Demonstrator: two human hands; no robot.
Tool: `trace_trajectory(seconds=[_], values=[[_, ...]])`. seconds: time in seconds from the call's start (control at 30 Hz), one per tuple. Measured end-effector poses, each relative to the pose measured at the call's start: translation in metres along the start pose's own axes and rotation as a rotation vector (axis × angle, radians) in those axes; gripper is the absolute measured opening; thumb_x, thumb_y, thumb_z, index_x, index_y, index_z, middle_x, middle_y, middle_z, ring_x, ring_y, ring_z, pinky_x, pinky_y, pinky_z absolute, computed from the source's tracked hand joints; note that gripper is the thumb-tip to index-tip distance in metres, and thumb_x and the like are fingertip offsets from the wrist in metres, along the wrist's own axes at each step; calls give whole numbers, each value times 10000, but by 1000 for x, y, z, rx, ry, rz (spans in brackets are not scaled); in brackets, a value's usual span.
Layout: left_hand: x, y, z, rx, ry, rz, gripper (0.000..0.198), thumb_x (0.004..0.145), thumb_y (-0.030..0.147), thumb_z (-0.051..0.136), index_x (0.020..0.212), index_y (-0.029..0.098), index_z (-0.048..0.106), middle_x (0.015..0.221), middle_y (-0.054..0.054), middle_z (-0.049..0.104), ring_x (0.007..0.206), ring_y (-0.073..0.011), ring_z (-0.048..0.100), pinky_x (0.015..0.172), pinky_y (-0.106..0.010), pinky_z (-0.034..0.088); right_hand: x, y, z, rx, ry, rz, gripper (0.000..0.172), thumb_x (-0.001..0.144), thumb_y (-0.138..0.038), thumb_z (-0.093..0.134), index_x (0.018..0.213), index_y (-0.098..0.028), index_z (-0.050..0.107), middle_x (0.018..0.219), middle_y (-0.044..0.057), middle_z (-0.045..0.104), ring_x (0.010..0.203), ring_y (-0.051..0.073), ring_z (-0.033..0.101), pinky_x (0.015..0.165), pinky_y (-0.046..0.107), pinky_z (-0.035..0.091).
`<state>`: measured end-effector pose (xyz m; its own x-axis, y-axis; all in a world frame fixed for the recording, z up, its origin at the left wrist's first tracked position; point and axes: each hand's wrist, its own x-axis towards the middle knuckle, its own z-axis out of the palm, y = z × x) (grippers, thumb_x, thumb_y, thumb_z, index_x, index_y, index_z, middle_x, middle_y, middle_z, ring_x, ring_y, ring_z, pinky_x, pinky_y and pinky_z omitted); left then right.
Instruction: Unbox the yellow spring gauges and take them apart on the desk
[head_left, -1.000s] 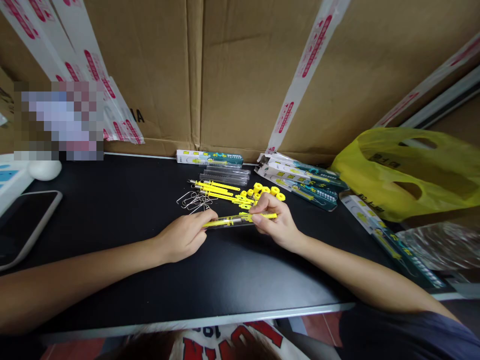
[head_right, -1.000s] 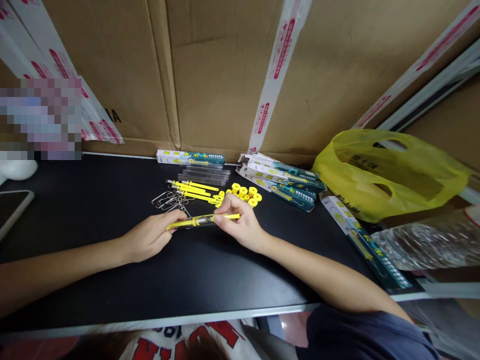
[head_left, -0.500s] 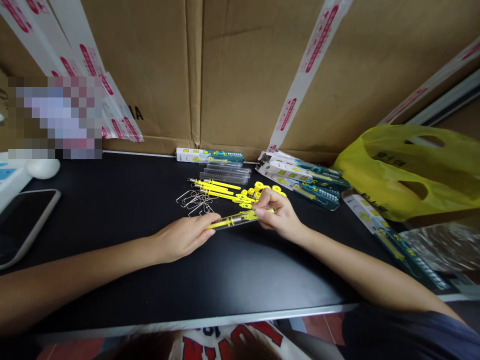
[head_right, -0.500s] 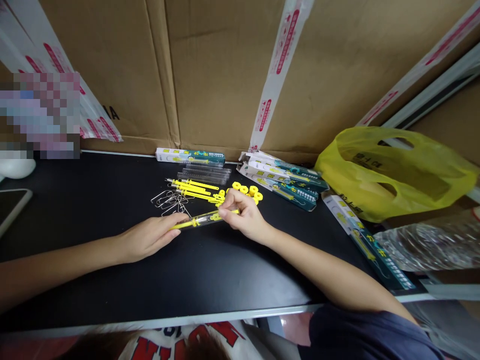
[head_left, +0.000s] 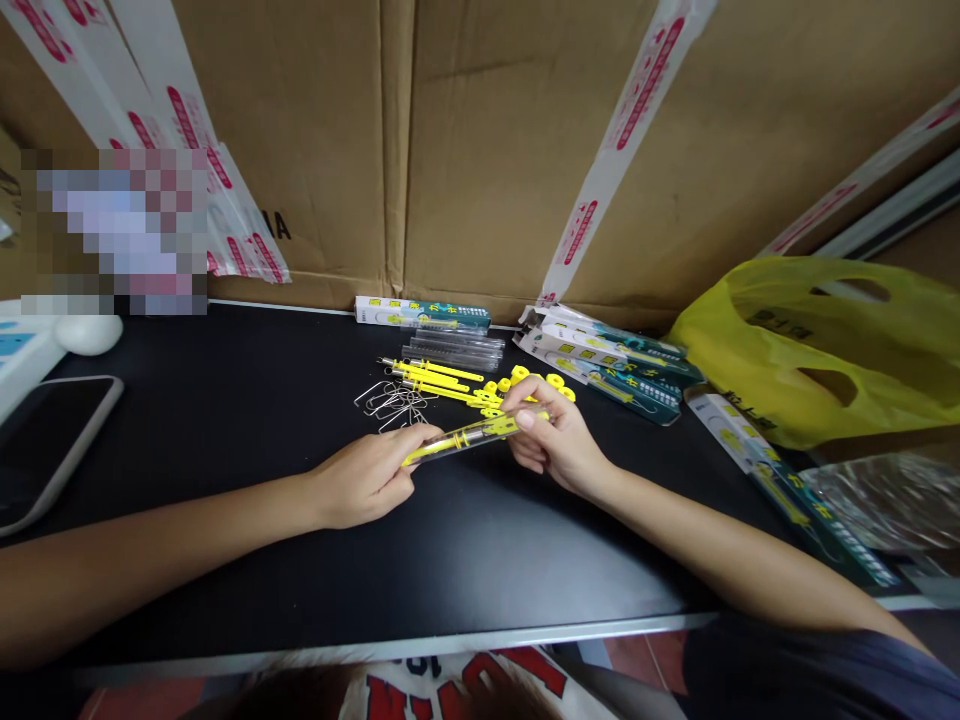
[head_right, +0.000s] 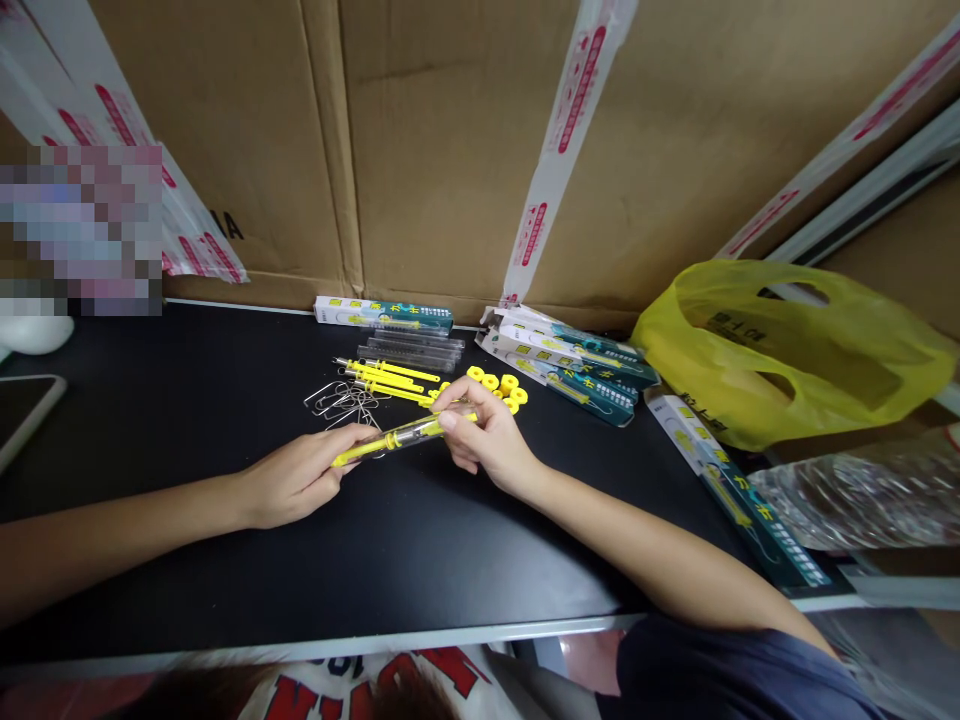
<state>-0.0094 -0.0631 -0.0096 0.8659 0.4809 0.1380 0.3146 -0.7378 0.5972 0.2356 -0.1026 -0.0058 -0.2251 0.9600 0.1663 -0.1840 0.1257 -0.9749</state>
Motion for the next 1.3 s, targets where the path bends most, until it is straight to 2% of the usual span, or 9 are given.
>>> trace_trajectory(seconds=[0.1, 0.17, 0.27, 0.4, 0.57, 0.8, 1.0, 1.2, 1.3], values=[[1, 3, 1, 1, 6, -15, 369, 750, 102, 350, 1095, 158, 470, 889, -38, 561, 788, -165, 541, 725, -267, 429, -4, 6, 4, -27, -95, 4, 219, 829, -347, 622, 935, -169, 550, 490, -103, 429, 339, 36, 355, 317, 148, 325], [1, 4, 1, 1, 18, -18, 347, 733, 91, 354, 1043, 161, 494, 942, -48, 567, 841, -171, 545, 762, -274, 430, -8, 9, 6, -62, -113, -13, 194, 839, -332, 612, 914, -158, 570, 484, -88, 462, 343, 44, 396, 330, 156, 335], [1, 6, 3, 10, 36, -27, 331, 745, 92, 357, 1033, 168, 500, 968, -46, 576, 878, -173, 551, 792, -277, 428, -15, 7, 11, -121, -26, -47, 184, 846, -340, 605, 849, -160, 567, 463, -92, 446, 327, 40, 380, 326, 157, 314], [2, 8, 5, 90, 55, -99, 228, 801, 127, 333, 966, 175, 482, 898, -34, 567, 813, -172, 556, 740, -281, 423, -23, -5, 23, -228, 113, -56, 243, 838, -380, 606, 742, -181, 504, 426, -97, 429, 292, 43, 360, 300, 161, 262], [3, 10, 9, 271, 4, -158, 160, 802, 147, 316, 901, 190, 435, 836, -29, 544, 746, -191, 552, 665, -301, 397, -24, -13, 31, -301, 146, -55, 278, 832, -388, 611, 690, -192, 474, 416, -90, 433, 292, 46, 355, 314, 180, 270], [2, 10, 11, 288, 24, -161, 164, 810, 147, 292, 900, 194, 422, 841, -31, 530, 749, -191, 546, 674, -306, 391, -20, -9, 28, -247, 118, -13, 267, 844, -385, 592, 702, -191, 476, 393, -99, 420, 266, 43, 340, 281, 161, 242], [3, 8, 7, 161, 42, -110, 184, 798, 152, 286, 912, 190, 425, 828, -22, 517, 711, -172, 516, 657, -288, 385, -18, -5, 21, -221, 120, -34, 254, 825, -391, 617, 719, -188, 506, 419, -94, 432, 268, 40, 330, 275, 165, 241], [5, 8, 2, 95, -34, -118, 254, 804, 161, 307, 1026, 188, 429, 793, -3, 520, 691, -161, 512, 648, -270, 376, -13, -6, 9, -347, 100, -126, 220, 810, -364, 644, 724, -177, 568, 518, -31, 540, 328, 45, 387, 298, 179, 263], [5, 7, 1, 64, -32, -112, 276, 804, 146, 310, 1043, 188, 441, 854, -15, 535, 743, -159, 526, 690, -271, 392, -9, -8, 4, -373, 18, -110, 214, 793, -362, 661, 741, -164, 597, 536, -24, 541, 349, 50, 417, 302, 176, 287]])
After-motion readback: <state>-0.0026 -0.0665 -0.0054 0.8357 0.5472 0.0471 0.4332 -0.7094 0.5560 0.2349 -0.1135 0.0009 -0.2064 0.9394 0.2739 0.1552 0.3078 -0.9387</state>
